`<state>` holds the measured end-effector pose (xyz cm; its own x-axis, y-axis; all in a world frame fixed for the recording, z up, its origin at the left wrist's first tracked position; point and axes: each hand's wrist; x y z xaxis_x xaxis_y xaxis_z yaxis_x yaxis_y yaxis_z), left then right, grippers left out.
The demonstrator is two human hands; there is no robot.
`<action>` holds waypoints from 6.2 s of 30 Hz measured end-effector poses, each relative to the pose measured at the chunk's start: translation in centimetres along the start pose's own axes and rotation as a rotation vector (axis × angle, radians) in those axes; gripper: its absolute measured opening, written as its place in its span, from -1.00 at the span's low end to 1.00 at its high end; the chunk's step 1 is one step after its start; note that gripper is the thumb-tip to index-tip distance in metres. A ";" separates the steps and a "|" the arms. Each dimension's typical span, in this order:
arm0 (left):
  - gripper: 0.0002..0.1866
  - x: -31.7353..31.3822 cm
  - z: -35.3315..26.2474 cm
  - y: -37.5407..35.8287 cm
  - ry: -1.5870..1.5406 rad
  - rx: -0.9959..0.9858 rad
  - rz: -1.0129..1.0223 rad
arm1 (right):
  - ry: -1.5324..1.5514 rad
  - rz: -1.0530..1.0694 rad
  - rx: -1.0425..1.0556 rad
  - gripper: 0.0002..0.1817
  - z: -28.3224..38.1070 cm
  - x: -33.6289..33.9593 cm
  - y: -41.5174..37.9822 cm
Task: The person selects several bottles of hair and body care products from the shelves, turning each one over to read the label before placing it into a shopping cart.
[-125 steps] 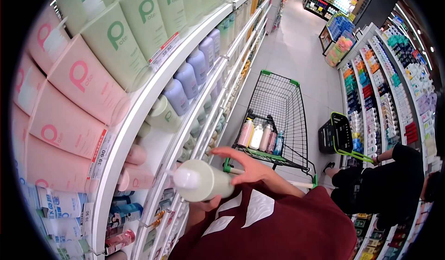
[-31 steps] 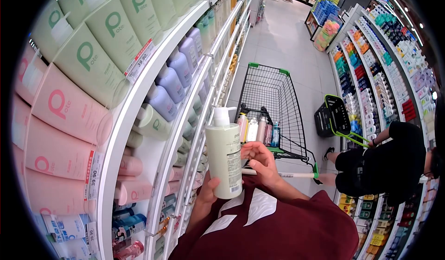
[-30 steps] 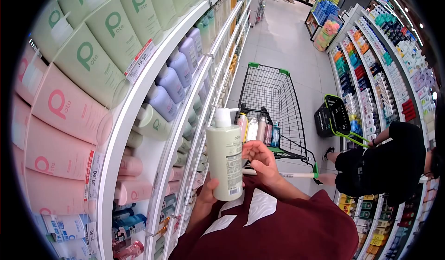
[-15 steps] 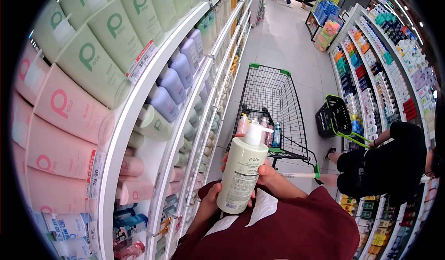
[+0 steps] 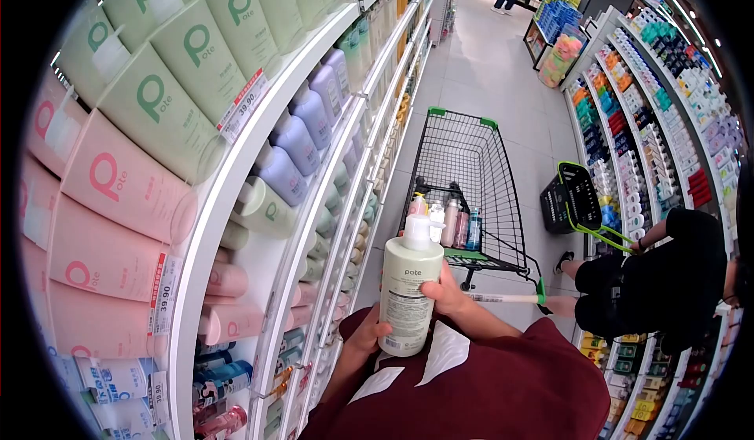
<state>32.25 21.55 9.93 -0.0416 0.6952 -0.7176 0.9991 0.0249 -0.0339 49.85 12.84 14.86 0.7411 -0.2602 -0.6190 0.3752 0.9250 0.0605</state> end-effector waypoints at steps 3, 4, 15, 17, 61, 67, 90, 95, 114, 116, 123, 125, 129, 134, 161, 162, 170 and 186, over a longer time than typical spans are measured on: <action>0.01 -0.1 -0.1 0.0 -0.001 0.021 -0.018 | -0.019 -0.020 0.044 0.12 0.2 -0.4 0.3; 0.00 -0.2 -0.2 0.0 0.013 0.017 -0.036 | -0.017 -0.025 0.044 0.12 0.4 -0.4 0.2; -0.07 -1.6 -1.6 0.8 0.235 -0.037 -0.202 | -0.173 -0.050 0.111 -0.02 1.1 -0.2 0.3; -0.07 -1.6 -1.7 1.0 0.256 -0.032 -0.202 | -0.175 -0.053 0.117 -0.02 1.2 -0.3 0.3; 0.00 -4.4 -1.5 1.6 -0.016 -0.041 -0.013 | 0.498 -0.029 -0.377 0.10 -1.8 2.2 -0.1; -0.09 -3.4 -0.4 2.1 -0.188 -0.023 -0.029 | 0.478 -0.049 -0.378 -0.03 -1.6 2.4 0.7; -0.29 -3.2 0.8 7.7 0.421 0.039 -0.600 | 0.082 -0.253 -0.393 -0.16 -0.2 9.4 -0.5; -0.17 -2.3 2.4 11.1 0.792 0.137 -0.552 | 0.014 -0.402 -0.468 -0.19 0.4 12.2 -1.6; -0.53 6.9 13.2 19.7 1.899 0.487 -0.681 | 0.006 -1.235 -0.620 -0.15 -17.5 55.8 4.3; -0.54 7.1 13.1 20.3 1.873 0.511 -0.709 | -0.110 -1.251 -0.768 -0.12 -16.3 54.1 7.1; -0.59 7.0 13.0 21.6 1.889 0.472 -0.769 | -0.915 -0.940 -0.753 -0.15 -24.0 58.4 12.4; -0.57 6.9 12.9 21.9 1.897 0.460 -0.769 | -0.900 -0.845 -0.768 -0.10 -24.2 58.3 12.9; -0.60 6.9 13.0 22.4 1.887 0.444 -0.792 | -0.950 -0.543 -0.797 -0.06 -23.7 58.2 11.2; -0.59 7.3 13.0 23.2 1.902 0.361 -0.852 | -1.001 -0.036 -0.604 -0.45 -24.3 61.1 5.9; -0.62 11.9 10.7 30.8 1.795 0.171 -1.030 | -1.239 0.042 -0.079 -0.58 3.1 35.8 1.8; -0.64 12.1 10.3 31.3 1.799 0.142 -1.033 | -1.317 0.059 -0.032 -0.55 2.7 35.0 1.7; -0.66 14.2 7.7 35.4 1.747 0.182 -0.975 | -1.510 -0.068 0.032 -0.55 2.9 35.4 4.8; -0.60 14.2 3.8 37.6 1.522 -0.074 -1.037 | -1.570 -0.100 0.130 -0.56 3.4 36.8 8.9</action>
<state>69.19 29.63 -4.21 -0.5676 0.3507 0.7448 0.5789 0.8133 0.0582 82.37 10.51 -4.73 0.4951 -0.4089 0.7666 0.4384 0.8794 0.1859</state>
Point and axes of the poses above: each hand's wrist, its own y-axis towards the middle knuckle, its own x-axis out of the back of the hand, z = x × y, and after that the axes turned 7 degrees about y, right-handed
